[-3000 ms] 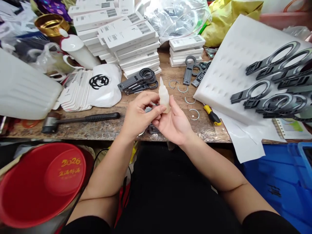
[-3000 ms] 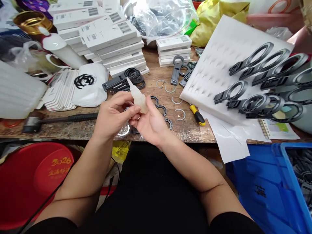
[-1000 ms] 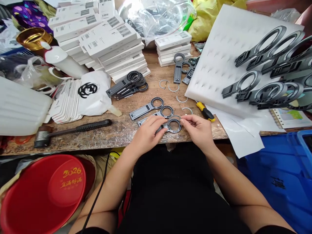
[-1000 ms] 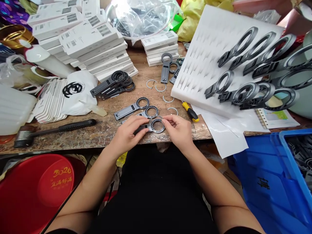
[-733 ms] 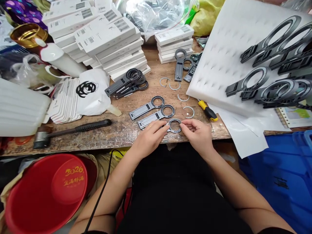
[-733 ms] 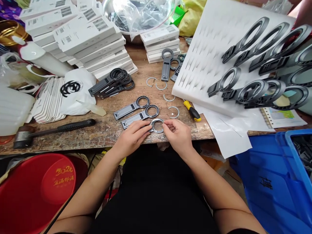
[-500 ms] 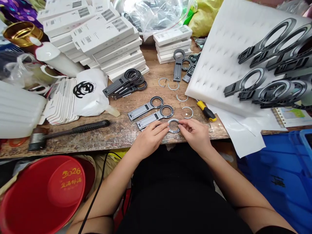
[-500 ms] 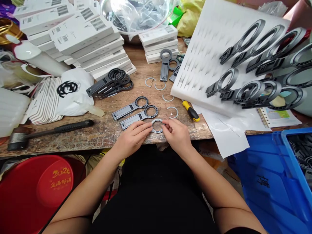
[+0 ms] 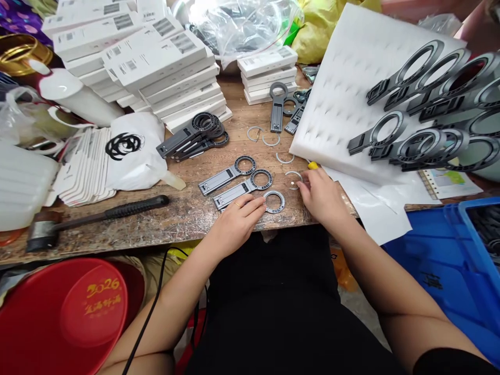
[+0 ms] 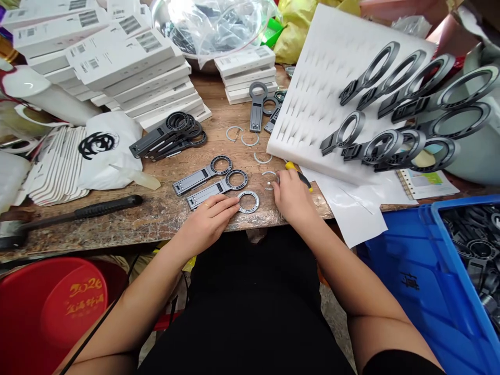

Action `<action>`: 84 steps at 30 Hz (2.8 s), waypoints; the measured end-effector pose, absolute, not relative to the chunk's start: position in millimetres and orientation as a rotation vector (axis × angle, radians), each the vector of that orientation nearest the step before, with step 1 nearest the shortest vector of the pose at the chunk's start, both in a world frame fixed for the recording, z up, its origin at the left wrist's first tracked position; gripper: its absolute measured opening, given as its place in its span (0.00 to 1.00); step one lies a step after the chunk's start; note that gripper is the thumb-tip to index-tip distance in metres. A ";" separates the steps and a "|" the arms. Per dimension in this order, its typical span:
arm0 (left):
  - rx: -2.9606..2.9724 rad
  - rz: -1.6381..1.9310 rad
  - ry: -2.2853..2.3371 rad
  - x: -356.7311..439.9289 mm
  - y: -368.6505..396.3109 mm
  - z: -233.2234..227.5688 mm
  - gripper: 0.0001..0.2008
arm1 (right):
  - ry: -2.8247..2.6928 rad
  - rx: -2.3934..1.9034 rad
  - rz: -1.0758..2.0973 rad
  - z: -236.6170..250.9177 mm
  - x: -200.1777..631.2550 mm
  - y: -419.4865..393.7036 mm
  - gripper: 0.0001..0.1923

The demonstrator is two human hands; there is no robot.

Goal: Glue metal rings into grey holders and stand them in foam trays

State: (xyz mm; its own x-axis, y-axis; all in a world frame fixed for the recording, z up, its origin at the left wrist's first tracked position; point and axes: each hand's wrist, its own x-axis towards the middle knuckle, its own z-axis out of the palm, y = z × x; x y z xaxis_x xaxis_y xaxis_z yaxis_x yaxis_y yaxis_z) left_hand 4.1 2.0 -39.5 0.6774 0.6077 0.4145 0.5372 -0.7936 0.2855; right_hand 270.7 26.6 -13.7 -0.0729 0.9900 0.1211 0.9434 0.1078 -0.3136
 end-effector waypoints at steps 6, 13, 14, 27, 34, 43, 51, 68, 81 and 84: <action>2.693 0.798 0.958 1.4 0.7 -29.8 0.12 | -2.347 -2.292 0.178 16.0 246.9 55.8 0.17; 2.394 0.991 1.068 8.9 16.2 -3.1 0.10 | -2.455 -1.993 0.153 16.6 263.1 63.6 0.22; 2.335 0.989 1.094 12.4 21.3 1.4 0.10 | -2.466 -1.892 0.133 19.6 263.4 62.1 0.23; 1.240 1.220 1.129 29.3 54.0 9.6 0.18 | -1.838 -1.183 0.786 22.8 224.7 70.9 0.12; 2.151 1.238 1.303 1.5 49.2 -24.8 0.09 | -1.861 -1.353 0.788 -1.8 218.1 89.2 0.05; 2.543 1.020 1.137 -2.7 49.0 -48.5 0.12 | -2.088 -1.503 0.562 -12.2 209.1 86.1 0.07; 2.625 0.948 1.127 -2.4 48.1 -49.1 0.14 | -2.133 -1.396 0.457 -26.5 222.2 84.2 0.12; 2.676 0.616 1.192 -0.5 43.1 -38.3 0.20 | -2.601 -1.483 0.084 -27.7 246.0 45.9 0.27; 2.600 0.692 1.107 -7.0 46.3 -40.6 0.18 | -2.593 -1.554 0.094 -15.5 251.3 56.2 0.27; 2.587 0.663 1.109 -6.7 46.8 -38.2 0.18 | -2.518 -1.775 -0.083 -9.2 246.5 73.1 0.23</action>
State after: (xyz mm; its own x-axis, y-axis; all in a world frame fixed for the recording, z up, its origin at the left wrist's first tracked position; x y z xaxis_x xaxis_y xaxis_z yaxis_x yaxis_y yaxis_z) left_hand -6.7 46.8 -38.2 0.6069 0.7321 0.3094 0.6188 -0.6795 0.3942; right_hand 246.5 73.1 -9.2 -0.3352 0.9388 0.0796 0.9420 0.3356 0.0096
